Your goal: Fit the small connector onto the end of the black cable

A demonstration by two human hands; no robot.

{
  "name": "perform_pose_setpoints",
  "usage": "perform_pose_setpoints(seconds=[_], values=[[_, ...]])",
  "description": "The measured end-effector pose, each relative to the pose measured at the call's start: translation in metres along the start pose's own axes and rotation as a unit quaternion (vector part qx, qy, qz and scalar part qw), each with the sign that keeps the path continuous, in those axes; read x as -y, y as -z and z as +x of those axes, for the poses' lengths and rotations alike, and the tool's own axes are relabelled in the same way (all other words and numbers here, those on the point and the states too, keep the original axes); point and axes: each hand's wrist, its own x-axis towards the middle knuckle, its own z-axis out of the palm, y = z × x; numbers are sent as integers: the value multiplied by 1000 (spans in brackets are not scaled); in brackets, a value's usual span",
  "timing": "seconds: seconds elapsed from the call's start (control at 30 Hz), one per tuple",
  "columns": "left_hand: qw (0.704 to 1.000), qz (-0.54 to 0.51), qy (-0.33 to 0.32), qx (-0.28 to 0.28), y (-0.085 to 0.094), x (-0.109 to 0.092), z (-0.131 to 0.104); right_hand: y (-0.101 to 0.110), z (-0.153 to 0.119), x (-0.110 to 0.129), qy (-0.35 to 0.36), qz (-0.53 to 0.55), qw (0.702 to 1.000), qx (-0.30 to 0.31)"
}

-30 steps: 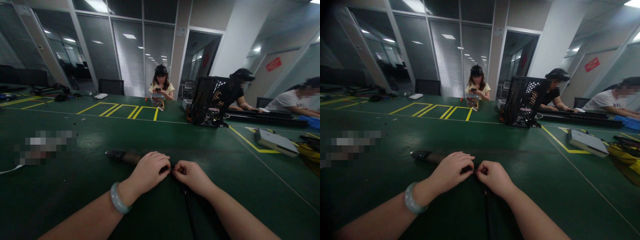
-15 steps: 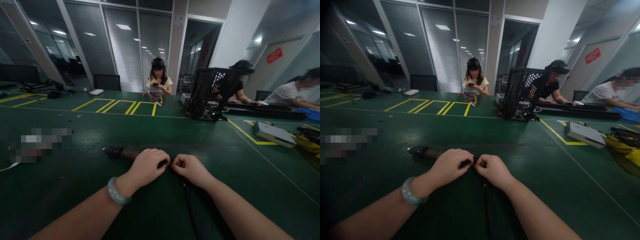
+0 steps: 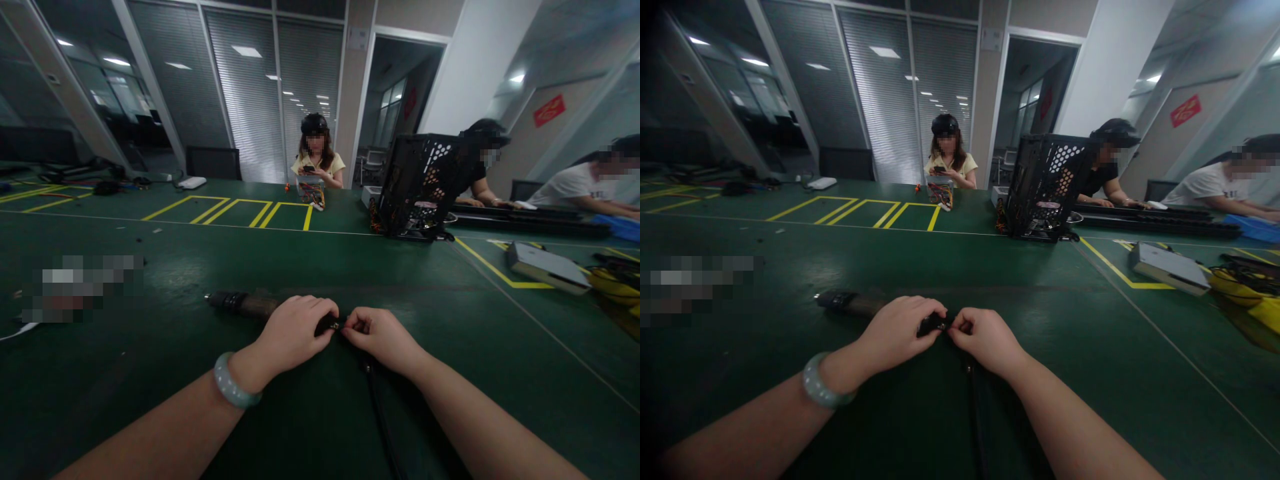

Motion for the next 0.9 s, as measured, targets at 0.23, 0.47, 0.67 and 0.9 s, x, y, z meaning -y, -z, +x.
perform_pose_setpoints(seconds=[0.23,0.47,0.67,0.9], values=[[1000,-8,-26,7,1,1,0,1,-1,3,1,-2,1000,5],[1000,-1,-10,-3,0,0,-1,2,-1,5,-2,1,1000,7],[1000,2,-9,5,1,-1,0,1,-1,4,2,-7,1000,1],[1000,-8,1,-3,-1,0,-1,1,-1,5,1,-1,1000,3]])
